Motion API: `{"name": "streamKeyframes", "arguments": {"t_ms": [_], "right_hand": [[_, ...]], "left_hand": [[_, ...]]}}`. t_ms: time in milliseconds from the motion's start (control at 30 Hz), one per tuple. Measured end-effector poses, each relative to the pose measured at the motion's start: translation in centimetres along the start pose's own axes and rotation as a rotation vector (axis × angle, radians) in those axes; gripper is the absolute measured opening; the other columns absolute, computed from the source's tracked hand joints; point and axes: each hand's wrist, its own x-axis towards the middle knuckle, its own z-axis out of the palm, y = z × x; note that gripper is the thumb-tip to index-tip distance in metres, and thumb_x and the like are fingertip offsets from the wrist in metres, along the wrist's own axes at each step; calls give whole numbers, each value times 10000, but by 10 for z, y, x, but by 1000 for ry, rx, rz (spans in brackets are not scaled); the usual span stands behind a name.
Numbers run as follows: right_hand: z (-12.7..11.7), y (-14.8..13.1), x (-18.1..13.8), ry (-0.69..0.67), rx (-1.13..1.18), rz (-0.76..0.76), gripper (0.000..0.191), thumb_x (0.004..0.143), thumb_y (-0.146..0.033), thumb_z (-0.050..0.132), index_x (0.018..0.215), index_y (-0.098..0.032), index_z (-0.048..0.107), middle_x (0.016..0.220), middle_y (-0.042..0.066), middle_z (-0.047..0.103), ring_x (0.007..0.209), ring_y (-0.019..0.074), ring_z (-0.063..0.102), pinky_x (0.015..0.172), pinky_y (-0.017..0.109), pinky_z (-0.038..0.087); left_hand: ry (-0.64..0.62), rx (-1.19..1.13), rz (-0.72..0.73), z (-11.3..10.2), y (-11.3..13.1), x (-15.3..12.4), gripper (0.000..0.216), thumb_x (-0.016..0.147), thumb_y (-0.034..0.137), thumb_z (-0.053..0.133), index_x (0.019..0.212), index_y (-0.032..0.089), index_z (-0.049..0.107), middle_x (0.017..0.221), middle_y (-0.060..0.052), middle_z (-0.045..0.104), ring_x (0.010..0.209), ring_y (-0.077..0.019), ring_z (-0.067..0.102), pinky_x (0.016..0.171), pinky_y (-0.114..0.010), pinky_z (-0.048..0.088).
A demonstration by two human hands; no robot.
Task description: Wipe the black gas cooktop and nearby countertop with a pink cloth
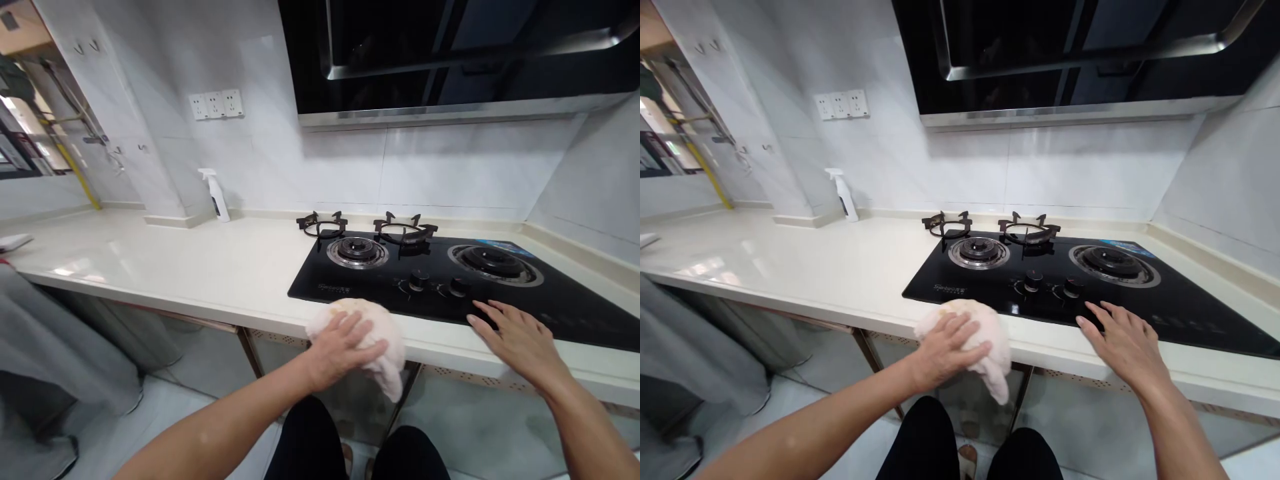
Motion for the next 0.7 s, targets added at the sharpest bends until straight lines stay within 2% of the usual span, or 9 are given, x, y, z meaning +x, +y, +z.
{"name": "streamKeyframes", "arguments": {"t_ms": [167, 300, 400, 467, 533, 633, 700], "right_hand": [[-1, 0, -1, 18, 22, -25, 776, 912, -772, 236, 1378, -287, 624, 1447, 103, 563, 1343, 373, 475, 1124, 621, 350], [1, 1, -2, 58, 17, -51, 755, 918, -749, 246, 1360, -274, 632, 1434, 112, 574, 1320, 379, 497, 1105, 608, 369], [2, -1, -3, 81, 2, -63, 734, 930, -726, 244, 1360, -274, 630, 1427, 114, 580, 1311, 385, 503, 1095, 604, 378], [3, -3, -4, 88, -6, -69, 722, 937, -713, 245, 1368, -275, 624, 1428, 113, 579, 1308, 387, 504, 1093, 604, 379], [3, -4, -5, 98, -8, -75, 719, 939, -708, 244, 1371, -273, 620, 1422, 117, 582, 1308, 388, 503, 1093, 606, 377], [4, -3, -5, 116, -11, -82, 735, 938, -720, 230, 1360, -266, 626, 1411, 133, 589, 1292, 398, 511, 1083, 616, 373], [5, -3, -5, 120, -18, -81, 759, 938, -737, 216, 1354, -259, 635, 1409, 144, 590, 1275, 404, 519, 1069, 619, 376]], "left_hand": [[-240, 9, -330, -45, -77, -99, 422, 909, 500, 671, 1307, 361, 660, 1467, -103, 548, 1436, -375, 412, 1194, -617, 276], [-236, 48, -518, -85, -125, -164, 434, 854, 441, 676, 1267, 308, 666, 1461, -133, 545, 1435, -388, 410, 1203, -625, 268], [-198, 166, -690, -97, -137, -193, 498, 804, 386, 674, 1292, 305, 615, 1489, -138, 516, 1501, -428, 286, 1189, -677, 244], [-152, 223, -748, -97, -134, -198, 556, 805, 372, 638, 1348, 281, 558, 1523, -158, 466, 1515, -449, 236, 1180, -692, 232], [-114, 232, -740, -95, -125, -192, 630, 811, 371, 603, 1416, 237, 492, 1539, -192, 413, 1501, -460, 246, 1177, -688, 232], [-126, 170, -644, -92, -101, -164, 762, 774, 364, 626, 1486, 191, 420, 1543, -213, 362, 1486, -472, 242, 1185, -678, 219], [-165, 105, -569, -89, -81, -138, 817, 749, 317, 638, 1519, 202, 388, 1559, -198, 337, 1497, -466, 210, 1195, -668, 205]]}}
